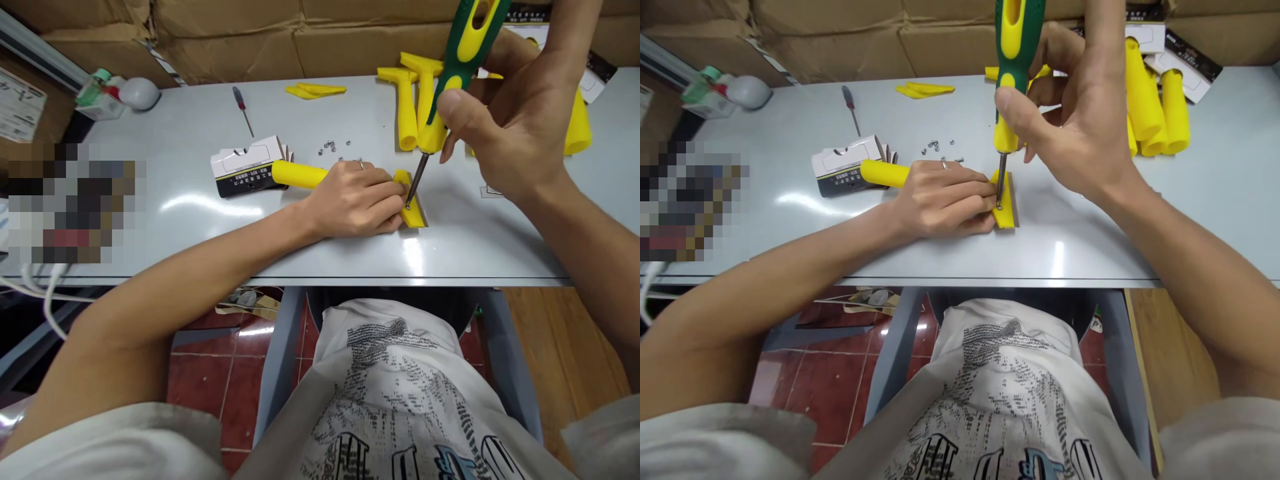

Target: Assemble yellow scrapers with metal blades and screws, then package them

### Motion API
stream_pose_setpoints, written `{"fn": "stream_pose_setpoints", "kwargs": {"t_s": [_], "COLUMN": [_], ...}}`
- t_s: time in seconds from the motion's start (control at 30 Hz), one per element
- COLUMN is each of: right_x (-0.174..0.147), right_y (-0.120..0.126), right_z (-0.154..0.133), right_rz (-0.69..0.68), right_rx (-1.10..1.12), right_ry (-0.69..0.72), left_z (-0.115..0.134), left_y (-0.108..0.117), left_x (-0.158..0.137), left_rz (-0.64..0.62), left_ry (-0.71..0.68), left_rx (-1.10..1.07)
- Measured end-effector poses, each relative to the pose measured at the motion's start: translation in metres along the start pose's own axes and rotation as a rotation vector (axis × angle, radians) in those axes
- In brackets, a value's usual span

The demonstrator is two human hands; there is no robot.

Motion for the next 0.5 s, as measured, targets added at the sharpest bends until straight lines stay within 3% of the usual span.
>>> {"fn": "stream_pose_setpoints", "kwargs": {"t_s": [0.2, 0.5], "right_x": [0.007, 0.012], "right_y": [-0.001, -0.006], "right_z": [-0.011, -0.03], "right_rz": [-0.05, -0.043], "right_rx": [0.109, 0.143], "right_ry": [-0.198, -0.189], "left_z": [-0.009, -0.015], "left_y": [-0.016, -0.012], "left_x": [-0.013, -0.014], "left_rz": [-0.219, -0.209], "left_ry": [0.09, 0.161], "left_rx": [-0.094, -0.178]}}
Point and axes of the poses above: each hand's wrist, its own x-axis towards the middle knuckle, its own y-axis out of the back of the hand, z = x × y, the point moved 6 cm from there along x, towards the middle knuckle, and after that the axes turned 5 degrees about -y, right-handed, at the moved point
